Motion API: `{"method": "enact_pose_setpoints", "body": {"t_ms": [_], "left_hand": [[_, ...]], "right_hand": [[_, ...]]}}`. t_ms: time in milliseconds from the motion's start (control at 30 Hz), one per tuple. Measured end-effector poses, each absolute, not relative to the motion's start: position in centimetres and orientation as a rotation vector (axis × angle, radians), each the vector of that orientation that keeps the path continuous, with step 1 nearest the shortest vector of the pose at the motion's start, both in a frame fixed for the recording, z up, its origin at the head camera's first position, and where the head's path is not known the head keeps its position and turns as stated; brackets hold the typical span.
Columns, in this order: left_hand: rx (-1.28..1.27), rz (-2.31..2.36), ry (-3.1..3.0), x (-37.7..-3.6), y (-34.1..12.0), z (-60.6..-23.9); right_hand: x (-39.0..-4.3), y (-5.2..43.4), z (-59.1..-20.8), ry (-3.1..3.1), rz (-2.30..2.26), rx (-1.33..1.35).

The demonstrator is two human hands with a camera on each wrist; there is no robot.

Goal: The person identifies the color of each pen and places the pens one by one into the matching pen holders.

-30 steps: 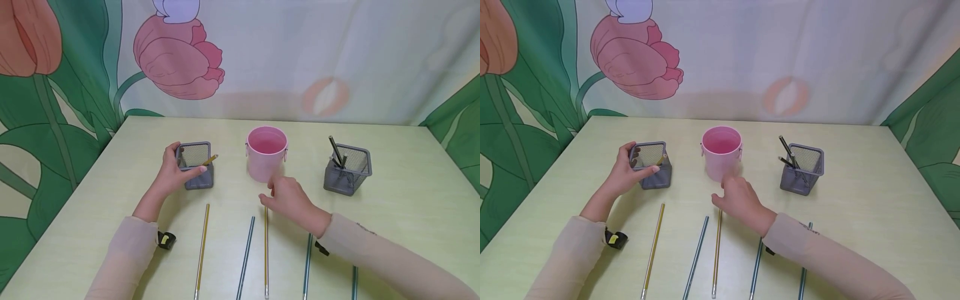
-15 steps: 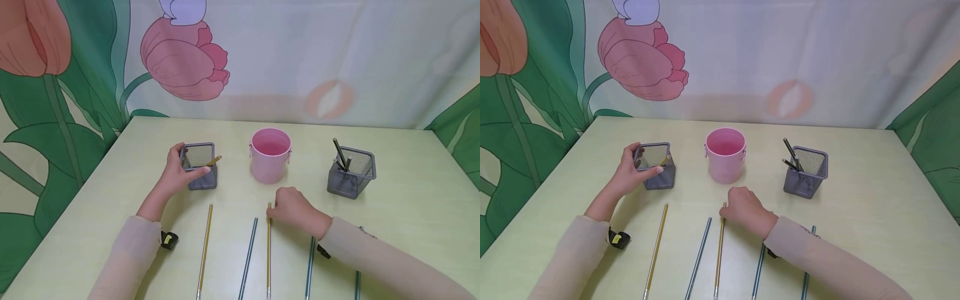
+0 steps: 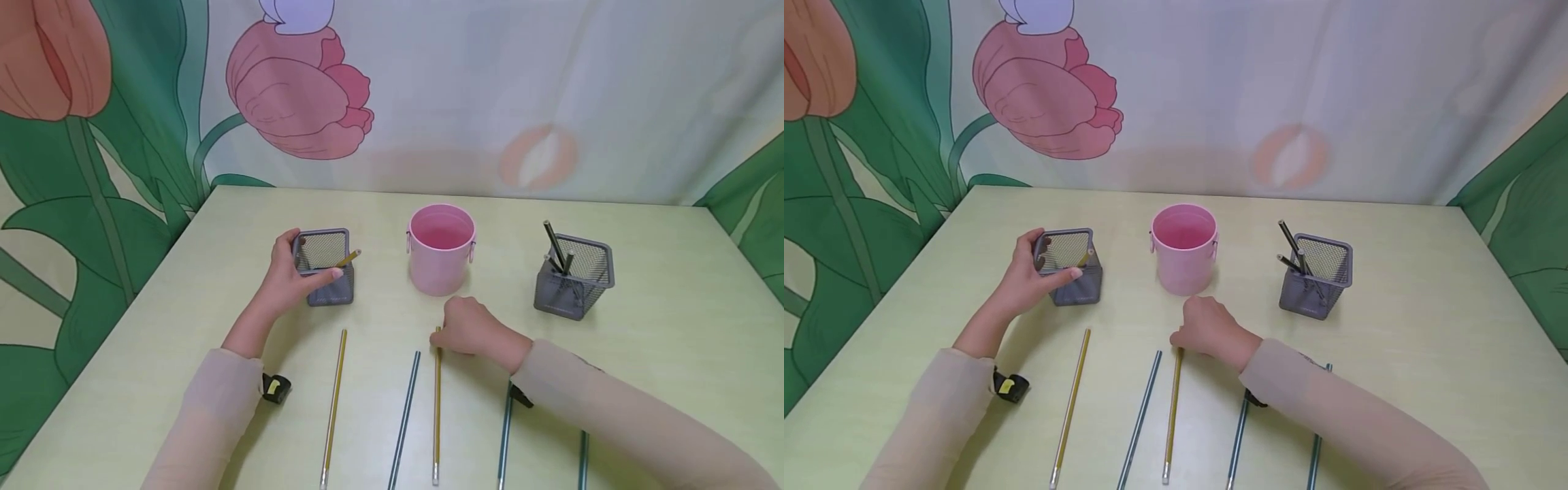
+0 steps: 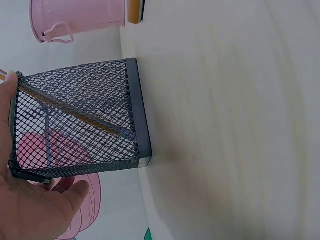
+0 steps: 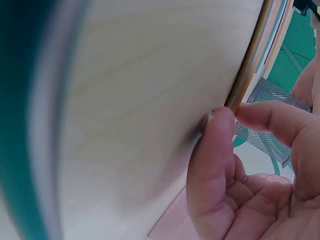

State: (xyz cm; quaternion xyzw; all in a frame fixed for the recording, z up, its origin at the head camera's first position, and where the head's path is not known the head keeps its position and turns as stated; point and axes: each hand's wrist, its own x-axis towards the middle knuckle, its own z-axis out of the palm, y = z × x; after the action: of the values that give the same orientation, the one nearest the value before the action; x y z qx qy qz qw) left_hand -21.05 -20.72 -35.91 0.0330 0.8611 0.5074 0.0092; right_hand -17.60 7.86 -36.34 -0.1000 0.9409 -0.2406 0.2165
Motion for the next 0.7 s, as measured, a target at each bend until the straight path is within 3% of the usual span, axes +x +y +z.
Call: {"method": "enact_pose_setpoints", "body": {"t_ms": [700], "left_hand": [[0.12,1.619,2.676,-21.05,-20.6,-35.84]], "right_hand": [[-18.14,7.59,-36.66,2.493,-0.736,-0.194]]}}
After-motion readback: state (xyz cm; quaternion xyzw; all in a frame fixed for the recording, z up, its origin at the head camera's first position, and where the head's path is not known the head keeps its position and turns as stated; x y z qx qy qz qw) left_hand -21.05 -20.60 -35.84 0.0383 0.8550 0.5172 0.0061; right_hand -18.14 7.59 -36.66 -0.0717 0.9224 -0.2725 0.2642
